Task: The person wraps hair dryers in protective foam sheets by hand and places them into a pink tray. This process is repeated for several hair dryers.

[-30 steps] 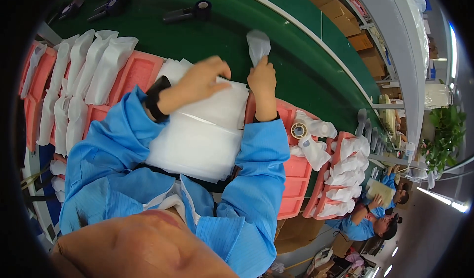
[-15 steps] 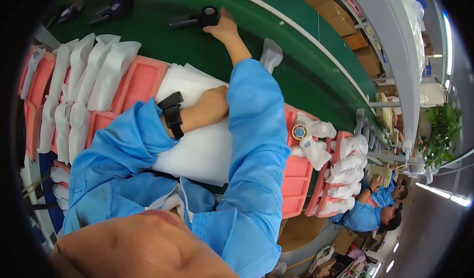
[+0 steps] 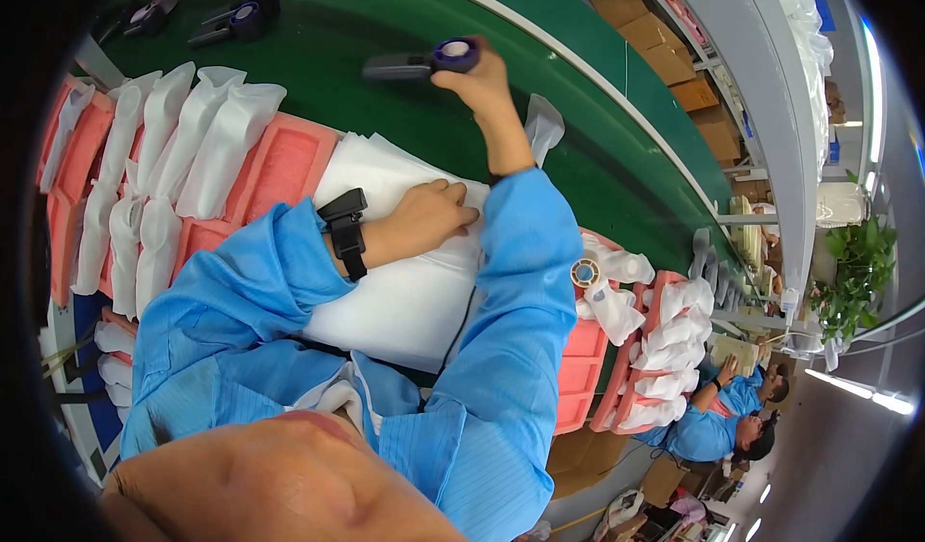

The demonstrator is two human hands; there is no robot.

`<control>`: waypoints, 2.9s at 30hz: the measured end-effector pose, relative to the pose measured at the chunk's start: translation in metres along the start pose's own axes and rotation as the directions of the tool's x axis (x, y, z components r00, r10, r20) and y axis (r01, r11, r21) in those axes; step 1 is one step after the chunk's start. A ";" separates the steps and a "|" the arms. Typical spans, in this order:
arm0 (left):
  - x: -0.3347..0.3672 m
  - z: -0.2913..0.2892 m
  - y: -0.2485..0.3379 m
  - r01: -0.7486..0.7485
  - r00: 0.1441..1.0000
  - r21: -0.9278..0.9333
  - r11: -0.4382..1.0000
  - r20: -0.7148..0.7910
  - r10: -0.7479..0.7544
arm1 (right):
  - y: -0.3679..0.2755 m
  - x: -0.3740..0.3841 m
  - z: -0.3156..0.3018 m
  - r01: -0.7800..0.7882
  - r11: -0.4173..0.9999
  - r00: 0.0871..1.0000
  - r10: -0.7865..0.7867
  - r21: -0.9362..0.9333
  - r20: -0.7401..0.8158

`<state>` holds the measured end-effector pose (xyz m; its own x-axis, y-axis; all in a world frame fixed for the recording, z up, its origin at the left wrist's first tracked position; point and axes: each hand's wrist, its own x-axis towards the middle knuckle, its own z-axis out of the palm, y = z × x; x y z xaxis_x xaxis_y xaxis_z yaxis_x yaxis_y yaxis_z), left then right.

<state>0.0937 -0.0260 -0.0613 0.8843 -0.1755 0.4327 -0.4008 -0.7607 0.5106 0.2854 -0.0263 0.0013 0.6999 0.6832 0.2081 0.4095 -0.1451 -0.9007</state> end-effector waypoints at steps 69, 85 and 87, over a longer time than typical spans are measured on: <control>0.023 -0.129 0.017 -0.114 0.841 -0.749 0.653 -0.422 -0.338 | -0.058 -0.144 -0.017 0.112 0.818 0.928 -0.289 -0.564 -0.234; 0.027 -0.128 -0.008 -0.023 0.691 -0.357 0.934 -0.681 -0.243 | -0.078 -0.155 -0.016 -0.054 0.997 0.967 0.064 -0.048 0.245; 0.027 -0.131 -0.022 0.079 0.632 -0.419 0.905 -0.681 -0.370 | -0.061 -0.151 -0.024 -0.040 0.996 0.976 0.057 -0.086 0.212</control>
<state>0.0952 0.0678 0.0367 0.5443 0.5960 0.5903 -0.3930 -0.4406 0.8071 0.1682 -0.1379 0.0343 0.5820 0.8101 0.0704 0.4299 -0.2331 -0.8722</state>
